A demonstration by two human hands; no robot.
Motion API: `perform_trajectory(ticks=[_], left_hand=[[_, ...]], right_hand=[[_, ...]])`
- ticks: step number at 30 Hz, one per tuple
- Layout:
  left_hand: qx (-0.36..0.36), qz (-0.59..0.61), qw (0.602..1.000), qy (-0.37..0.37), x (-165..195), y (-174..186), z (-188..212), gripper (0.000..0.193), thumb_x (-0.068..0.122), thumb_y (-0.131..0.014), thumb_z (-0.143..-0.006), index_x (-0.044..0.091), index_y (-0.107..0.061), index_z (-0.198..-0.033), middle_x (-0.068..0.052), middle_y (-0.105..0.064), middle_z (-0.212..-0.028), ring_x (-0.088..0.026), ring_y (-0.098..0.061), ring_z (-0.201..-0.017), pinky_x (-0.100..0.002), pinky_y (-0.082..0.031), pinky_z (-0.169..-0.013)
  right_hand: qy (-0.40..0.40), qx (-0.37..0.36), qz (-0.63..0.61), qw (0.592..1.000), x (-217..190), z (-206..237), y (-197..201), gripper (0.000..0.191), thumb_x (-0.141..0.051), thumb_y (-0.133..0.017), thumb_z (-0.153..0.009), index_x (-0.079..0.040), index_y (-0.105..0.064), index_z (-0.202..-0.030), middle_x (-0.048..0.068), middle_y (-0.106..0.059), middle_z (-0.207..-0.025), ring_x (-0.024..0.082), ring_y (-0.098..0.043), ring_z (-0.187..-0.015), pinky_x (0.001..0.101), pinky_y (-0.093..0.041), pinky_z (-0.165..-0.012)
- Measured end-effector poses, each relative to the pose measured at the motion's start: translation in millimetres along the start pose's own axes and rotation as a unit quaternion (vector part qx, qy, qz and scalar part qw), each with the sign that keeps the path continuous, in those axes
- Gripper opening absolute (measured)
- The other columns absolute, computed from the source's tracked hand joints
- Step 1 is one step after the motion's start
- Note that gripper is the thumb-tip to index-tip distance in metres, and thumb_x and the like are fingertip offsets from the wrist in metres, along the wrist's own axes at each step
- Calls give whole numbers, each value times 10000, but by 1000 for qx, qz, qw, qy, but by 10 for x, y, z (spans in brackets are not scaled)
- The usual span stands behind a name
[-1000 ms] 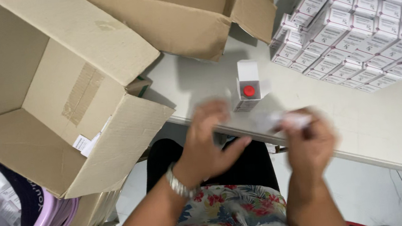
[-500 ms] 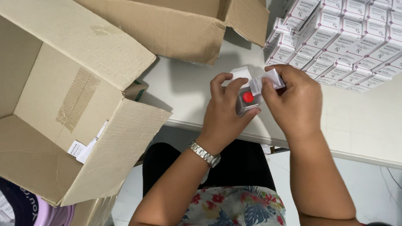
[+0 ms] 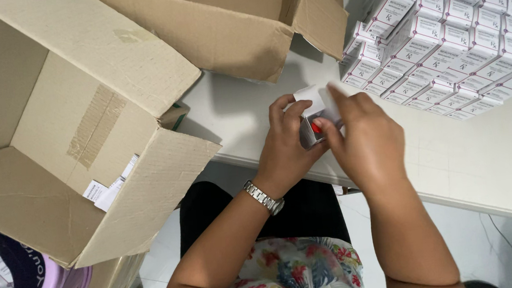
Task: The person repeatedly opens small white boxes, inserts a small bottle with a red cap and a folded paper insert, closes the boxes, and stacks them on the table. The person also places bottles into a larger cardboard box and discards loose papers into a pink basket.
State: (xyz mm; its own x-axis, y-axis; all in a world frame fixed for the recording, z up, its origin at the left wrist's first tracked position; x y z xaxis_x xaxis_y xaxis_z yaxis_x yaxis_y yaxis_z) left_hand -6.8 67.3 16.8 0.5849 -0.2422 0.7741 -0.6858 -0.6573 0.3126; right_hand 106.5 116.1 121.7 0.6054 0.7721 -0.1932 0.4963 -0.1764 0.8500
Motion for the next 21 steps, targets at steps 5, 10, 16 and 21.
perform_trajectory(ticks=[5,10,16,21], left_hand=[[-16,39,999,8,-47,-15,48,847,210,-908,-765,99,-374,-1414,-194,-443,-1375,-336,-611,-1135,-407,-578,-936],[16,38,998,-41,-83,-38,73,826,208,-904,-799,102,-367,-1417,-182,-480,-1355,-334,-602,-1156,-400,-575,-934],[16,67,997,34,-109,-65,73,767,220,-894,-788,86,-368,-1331,-161,-500,-1331,-305,-618,-1097,-389,-573,-896],[18,52,998,-11,-79,13,73,688,213,-891,-794,80,-424,-1281,-147,-526,-1303,-314,-597,-1141,-408,-557,-941]], right_hand=[[-29,59,-100,993,101,112,-39,90,-127,-811,-926,-75,-764,-981,64,-725,-952,211,-701,-803,350,-547,-710],[-10,99,-80,992,185,178,-235,92,-94,-847,-874,-69,-762,-902,57,-707,-932,255,-666,-909,395,-501,-823],[-13,102,-98,990,187,322,-365,208,-138,-861,-871,-50,-786,-1044,163,-612,-1189,339,-535,-1155,451,-457,-984],[-7,124,-184,975,292,519,-489,306,-152,-716,-945,-50,-690,-1232,239,-511,-1388,342,-476,-1331,473,-431,-1098]])
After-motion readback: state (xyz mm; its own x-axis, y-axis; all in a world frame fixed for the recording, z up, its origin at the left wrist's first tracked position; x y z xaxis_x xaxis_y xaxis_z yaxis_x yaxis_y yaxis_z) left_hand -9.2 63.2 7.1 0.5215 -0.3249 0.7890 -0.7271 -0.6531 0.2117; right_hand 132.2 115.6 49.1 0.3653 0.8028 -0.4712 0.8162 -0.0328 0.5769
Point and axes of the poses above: each hand's wrist, its own z-axis away from the middle knuckle, its own y-axis out of the back of the hand, x = y × z, the point moved 1 cm from there along -z, towards the middle knuckle
